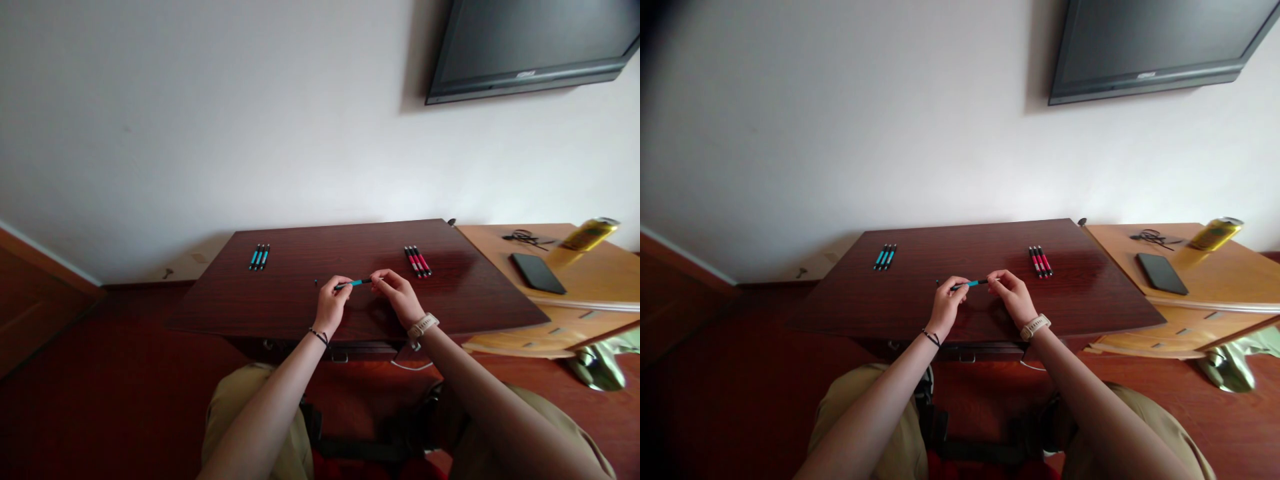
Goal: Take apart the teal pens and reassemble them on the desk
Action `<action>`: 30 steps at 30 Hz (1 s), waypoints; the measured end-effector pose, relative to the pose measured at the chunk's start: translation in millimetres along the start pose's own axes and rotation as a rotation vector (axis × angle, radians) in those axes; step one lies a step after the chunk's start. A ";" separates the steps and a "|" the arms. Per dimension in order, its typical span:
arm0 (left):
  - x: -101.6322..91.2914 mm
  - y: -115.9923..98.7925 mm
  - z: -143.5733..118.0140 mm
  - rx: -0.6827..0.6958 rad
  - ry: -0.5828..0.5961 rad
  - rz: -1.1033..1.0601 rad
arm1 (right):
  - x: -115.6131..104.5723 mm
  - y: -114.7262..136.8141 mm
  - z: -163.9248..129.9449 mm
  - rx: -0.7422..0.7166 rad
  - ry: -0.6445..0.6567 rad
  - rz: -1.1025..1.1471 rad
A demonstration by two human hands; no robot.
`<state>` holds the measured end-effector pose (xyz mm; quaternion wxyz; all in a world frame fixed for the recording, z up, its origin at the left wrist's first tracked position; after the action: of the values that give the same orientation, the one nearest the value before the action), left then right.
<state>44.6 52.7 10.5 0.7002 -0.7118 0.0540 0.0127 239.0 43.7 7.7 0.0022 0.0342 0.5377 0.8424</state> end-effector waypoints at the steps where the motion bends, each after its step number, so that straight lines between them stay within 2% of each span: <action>1: 0.3 0.2 0.2 -0.003 0.003 -0.002 | 0.2 0.4 -0.2 -0.001 0.009 -0.003; 6: 0.1 3.2 2.9 -0.015 0.004 -0.011 | -1.1 2.0 0.4 0.001 0.039 -0.024; 16: -4.0 9.4 2.6 -0.040 -0.004 0.029 | -4.0 7.7 1.3 -0.116 0.131 -0.155; 30: -2.5 8.6 2.4 -0.010 -0.024 0.096 | -6.0 4.9 -3.4 -0.054 0.101 -0.177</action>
<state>41.5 55.2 2.1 0.6959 -0.7116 0.0796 0.0550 244.9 38.3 10.4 0.0506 -0.0560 0.5152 0.8537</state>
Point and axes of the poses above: each hand's wrist, its own z-axis towards the middle knuckle, its own x-axis out of the palm, y = z × x, the point moved 9 cm from there along z, towards the middle knuckle, and after that the axes turned 13 degrees about -x, right-handed, at the moved point
